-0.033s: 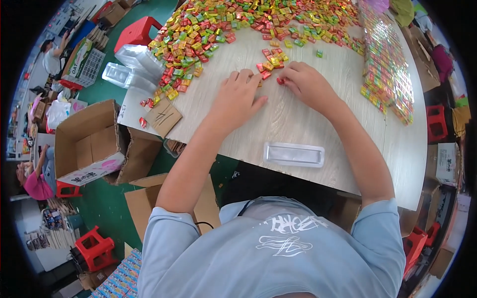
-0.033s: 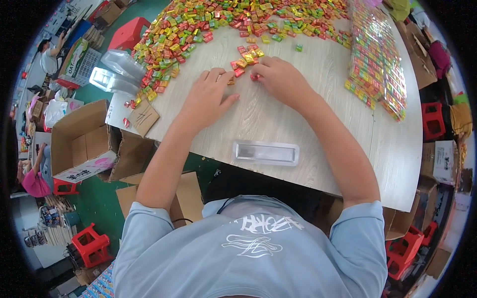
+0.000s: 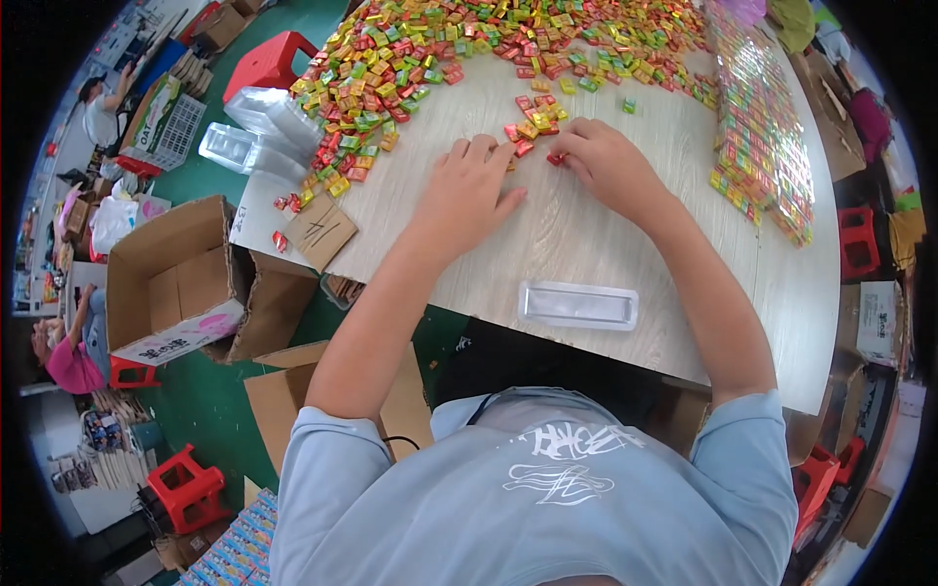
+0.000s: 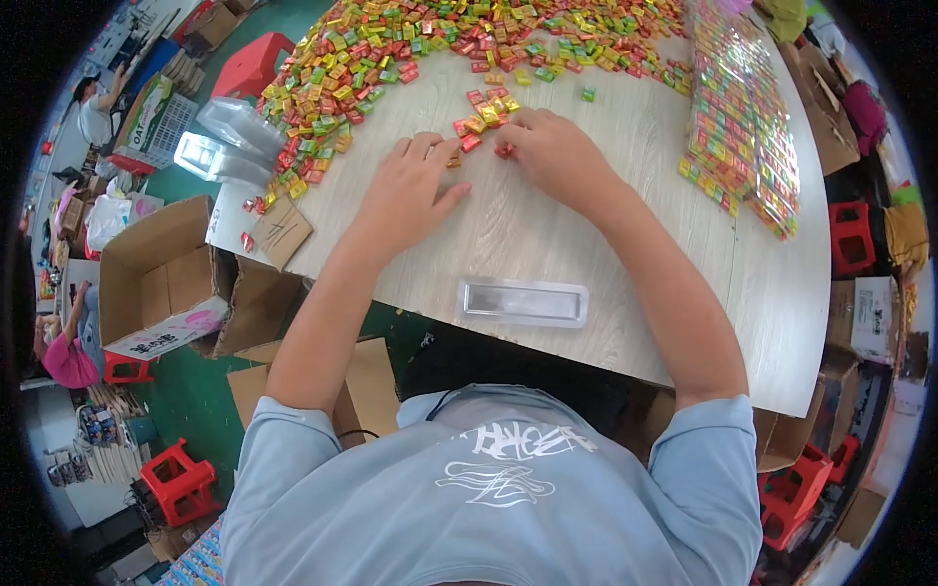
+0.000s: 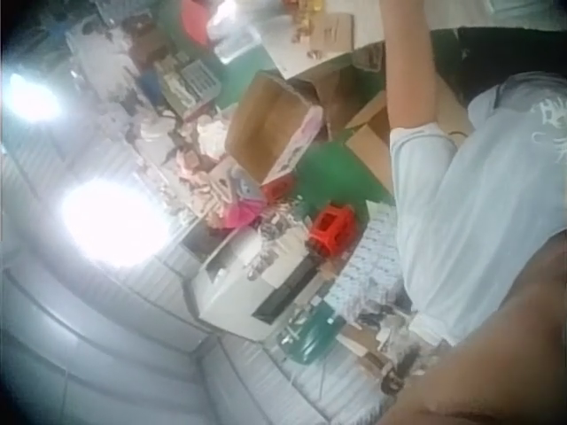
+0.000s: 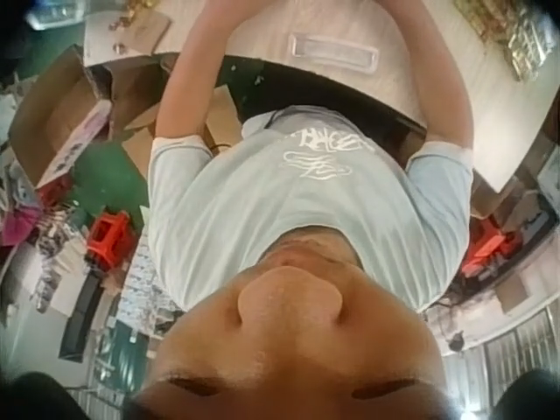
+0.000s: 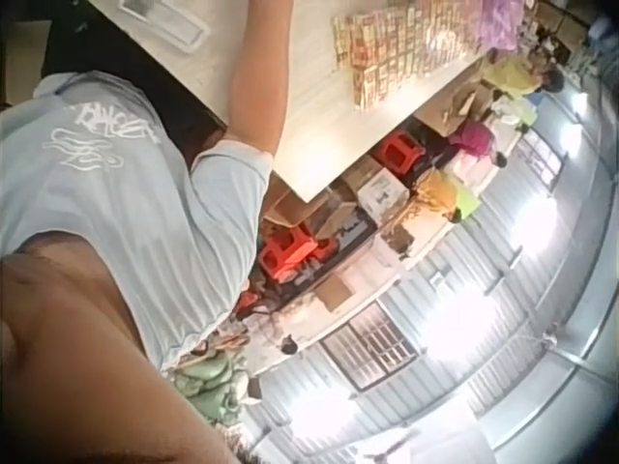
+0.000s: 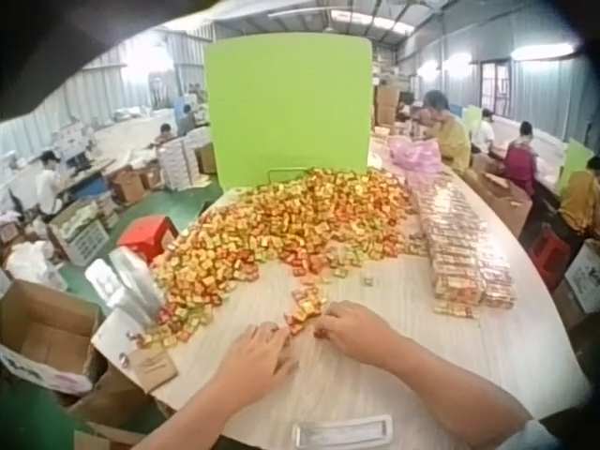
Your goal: Sort small colorful toy blocks or packaged items into rows and stack them or place them in containers.
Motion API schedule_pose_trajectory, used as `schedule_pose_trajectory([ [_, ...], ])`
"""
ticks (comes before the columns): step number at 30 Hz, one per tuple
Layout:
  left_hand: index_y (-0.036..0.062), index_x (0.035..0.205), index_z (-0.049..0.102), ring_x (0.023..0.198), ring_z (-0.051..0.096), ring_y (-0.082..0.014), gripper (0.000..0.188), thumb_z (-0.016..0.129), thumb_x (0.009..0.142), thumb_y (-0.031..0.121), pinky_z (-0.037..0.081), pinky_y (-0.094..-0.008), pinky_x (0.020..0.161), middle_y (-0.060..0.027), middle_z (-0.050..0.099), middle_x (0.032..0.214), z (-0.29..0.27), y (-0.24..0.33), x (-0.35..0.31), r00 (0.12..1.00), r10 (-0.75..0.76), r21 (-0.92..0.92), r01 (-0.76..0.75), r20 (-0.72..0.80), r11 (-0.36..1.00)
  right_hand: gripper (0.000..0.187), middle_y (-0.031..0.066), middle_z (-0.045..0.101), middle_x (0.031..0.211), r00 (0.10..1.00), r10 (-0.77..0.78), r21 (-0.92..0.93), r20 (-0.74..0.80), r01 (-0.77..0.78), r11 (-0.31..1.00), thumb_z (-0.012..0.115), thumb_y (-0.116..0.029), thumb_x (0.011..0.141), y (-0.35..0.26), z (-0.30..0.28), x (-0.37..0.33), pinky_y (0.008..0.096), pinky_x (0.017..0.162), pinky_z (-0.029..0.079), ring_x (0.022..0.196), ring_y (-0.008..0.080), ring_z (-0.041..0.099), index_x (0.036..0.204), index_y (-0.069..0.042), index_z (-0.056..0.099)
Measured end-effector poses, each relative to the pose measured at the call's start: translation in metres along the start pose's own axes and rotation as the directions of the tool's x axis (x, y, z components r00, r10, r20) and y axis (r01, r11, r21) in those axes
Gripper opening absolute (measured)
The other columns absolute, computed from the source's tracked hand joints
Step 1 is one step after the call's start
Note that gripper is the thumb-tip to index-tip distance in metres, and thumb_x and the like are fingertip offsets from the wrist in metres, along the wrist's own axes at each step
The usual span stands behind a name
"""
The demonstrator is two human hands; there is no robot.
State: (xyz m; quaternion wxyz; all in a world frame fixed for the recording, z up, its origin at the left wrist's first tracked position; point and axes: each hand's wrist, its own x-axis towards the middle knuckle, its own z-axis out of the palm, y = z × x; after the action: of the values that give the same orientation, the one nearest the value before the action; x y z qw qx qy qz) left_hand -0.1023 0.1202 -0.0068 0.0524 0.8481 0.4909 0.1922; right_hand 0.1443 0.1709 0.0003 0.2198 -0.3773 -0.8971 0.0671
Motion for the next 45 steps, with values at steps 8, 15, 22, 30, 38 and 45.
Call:
schedule_pose_trajectory([
  [8, 0.0081, 0.120, 0.068, 0.111, 0.061, -0.0340, 0.031, 0.074, 0.092, 0.018, 0.051, -0.0459, 0.096, -0.0117, 0.063, 0.116, 0.006, -0.005, 0.002, 0.986, 0.037, -0.055, -0.046, -0.160, 0.997, 0.010, 0.0141, 0.066, 0.103, 0.998, 0.028, -0.207, -0.057, -0.039, 0.978, 0.065, -0.003, 0.089, 0.018, 0.006, 0.017, 0.0446, 0.088, 0.054, 0.099, 0.0344, 0.066, 0.098, -0.003, 0.071],
  [15, 0.0052, 0.104, 0.067, 0.103, 0.064, -0.0359, 0.017, 0.076, 0.090, 0.011, 0.053, -0.0452, 0.089, -0.0129, 0.065, 0.105, 0.007, -0.011, -0.001, 0.984, 0.032, -0.234, -0.073, -0.178, 0.969, 0.017, 0.0154, 0.065, 0.105, 0.990, 0.128, -0.087, -0.052, -0.133, 0.987, 0.069, -0.014, 0.096, 0.021, 0.010, 0.024, 0.0453, 0.087, 0.053, 0.099, 0.0364, 0.065, 0.106, -0.001, 0.066],
  [22, 0.0050, 0.096, 0.067, 0.098, 0.065, -0.0342, 0.014, 0.077, 0.088, 0.012, 0.055, -0.0446, 0.086, -0.0129, 0.063, 0.100, 0.009, -0.014, -0.003, 0.975, -0.063, -0.232, 0.012, -0.213, 0.973, 0.018, 0.0156, 0.063, 0.113, 0.996, 0.090, 0.074, -0.019, -0.088, 0.993, 0.069, -0.009, 0.096, 0.004, 0.017, 0.029, 0.0434, 0.091, 0.053, 0.103, 0.0334, 0.065, 0.111, 0.000, 0.062],
  [30, 0.0080, 0.099, 0.070, 0.099, 0.066, -0.0330, 0.015, 0.078, 0.089, 0.017, 0.054, -0.0446, 0.086, -0.0110, 0.065, 0.100, 0.008, -0.017, -0.002, 0.967, -0.140, -0.143, 0.111, -0.214, 0.984, 0.018, 0.0151, 0.064, 0.111, 0.997, 0.028, 0.066, -0.075, -0.023, 0.998, 0.068, -0.009, 0.098, 0.004, 0.019, 0.031, 0.0398, 0.089, 0.056, 0.101, 0.0326, 0.066, 0.113, -0.001, 0.064],
  [38, 0.0107, 0.090, 0.069, 0.088, 0.067, -0.0270, 0.016, 0.080, 0.084, 0.020, 0.055, -0.0412, 0.077, -0.0073, 0.064, 0.090, 0.012, -0.019, -0.003, 0.930, -0.107, -0.018, 0.108, -0.351, 0.994, 0.015, 0.0142, 0.064, 0.108, 0.988, 0.143, 0.056, 0.065, -0.146, 0.988, 0.068, -0.009, 0.099, 0.012, -0.004, -0.004, 0.0388, 0.087, 0.056, 0.098, 0.0295, 0.067, 0.112, -0.002, 0.064],
  [45, 0.0076, 0.092, 0.069, 0.090, 0.067, -0.0292, 0.016, 0.078, 0.086, 0.019, 0.055, -0.0428, 0.079, -0.0093, 0.064, 0.092, 0.013, -0.021, -0.002, 0.954, -0.035, -0.080, 0.011, -0.299, 0.997, 0.016, 0.0124, 0.064, 0.106, 0.963, 0.262, 0.090, 0.059, -0.267, 0.960, 0.069, -0.012, 0.099, 0.006, -0.018, -0.011, 0.0368, 0.085, 0.054, 0.098, 0.0275, 0.066, 0.111, -0.002, 0.063],
])
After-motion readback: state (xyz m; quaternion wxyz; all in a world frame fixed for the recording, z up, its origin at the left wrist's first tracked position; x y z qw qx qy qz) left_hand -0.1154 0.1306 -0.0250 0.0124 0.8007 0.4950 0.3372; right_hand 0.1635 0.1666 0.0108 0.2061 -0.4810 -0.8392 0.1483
